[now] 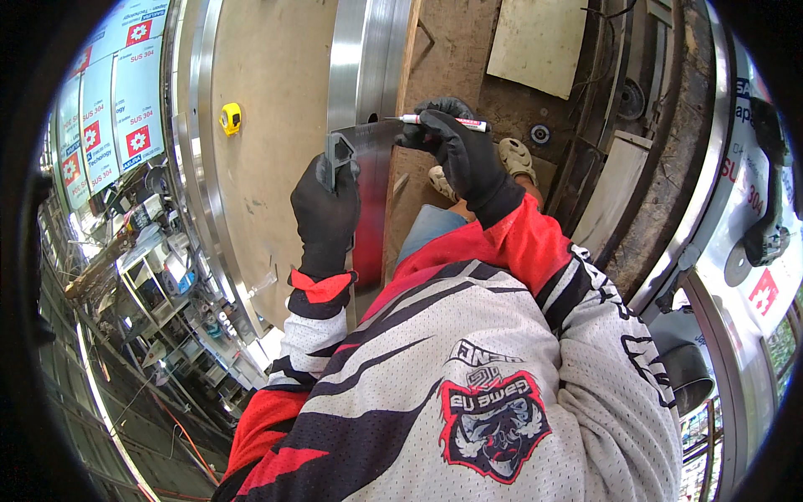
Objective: The person uses a square and marker to draw lines on a large metal sheet, then measures with a caliper and continues marking. A second person assists by holding the sheet steady.
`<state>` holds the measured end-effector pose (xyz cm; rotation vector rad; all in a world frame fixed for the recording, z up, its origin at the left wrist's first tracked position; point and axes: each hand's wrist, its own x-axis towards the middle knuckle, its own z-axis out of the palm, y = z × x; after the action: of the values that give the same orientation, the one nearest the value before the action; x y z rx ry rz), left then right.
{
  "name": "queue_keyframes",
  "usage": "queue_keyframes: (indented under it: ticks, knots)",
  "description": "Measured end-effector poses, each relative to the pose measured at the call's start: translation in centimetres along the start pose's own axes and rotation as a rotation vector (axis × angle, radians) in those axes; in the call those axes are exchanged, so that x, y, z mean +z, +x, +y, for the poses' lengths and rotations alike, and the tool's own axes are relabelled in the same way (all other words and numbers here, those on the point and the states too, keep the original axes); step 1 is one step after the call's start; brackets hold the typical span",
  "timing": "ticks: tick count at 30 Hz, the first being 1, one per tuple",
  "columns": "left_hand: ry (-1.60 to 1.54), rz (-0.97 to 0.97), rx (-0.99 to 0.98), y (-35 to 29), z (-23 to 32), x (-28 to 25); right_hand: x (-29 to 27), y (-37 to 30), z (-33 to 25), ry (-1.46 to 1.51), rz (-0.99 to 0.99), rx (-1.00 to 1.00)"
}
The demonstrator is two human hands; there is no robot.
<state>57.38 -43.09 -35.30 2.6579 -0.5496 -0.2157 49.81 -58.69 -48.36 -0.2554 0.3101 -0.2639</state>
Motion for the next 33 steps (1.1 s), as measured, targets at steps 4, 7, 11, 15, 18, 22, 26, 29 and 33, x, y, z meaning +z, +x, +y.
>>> queue_keyframes:
  ticks: [4, 7, 11, 15, 18, 22, 26, 29, 33]
  knots:
    - [-0.011, 0.002, -0.041, 0.0, 0.2, 0.0, 0.0, 0.9, 1.3, 0.125, -0.107, 0.067]
    - [-0.004, 0.014, -0.012, -0.1, 0.3, 0.0, 0.3, 1.3, 1.7, 0.066, -0.091, 0.074]
    - [0.009, 0.009, -0.002, -0.1, 0.2, 0.0, 0.7, 1.5, 2.4, 0.048, -0.119, 0.019]
    - [-0.019, 0.007, 0.004, 0.0, 0.1, 0.0, 0.4, 1.6, 3.1, 0.155, -0.117, 0.045]
    - [-0.008, 0.009, 0.010, 0.0, 0.2, 0.0, 0.1, 1.7, 3.3, 0.191, -0.109, 0.046]
    - [-0.017, 0.012, 0.021, -0.1, 0.4, -0.1, -0.1, 1.7, 3.2, 0.199, -0.134, 0.053]
    - [0.007, -0.003, 0.015, -0.1, 0.3, -0.1, 0.1, 1.8, 3.2, 0.175, -0.102, 0.053]
    - [0.012, -0.002, 0.015, 0.0, 0.1, -0.1, 0.2, 1.8, 3.2, 0.150, -0.078, 0.057]
    - [0.006, 0.005, 0.011, 0.0, 0.1, 0.0, -0.2, 2.0, 3.2, 0.159, -0.090, 0.077]
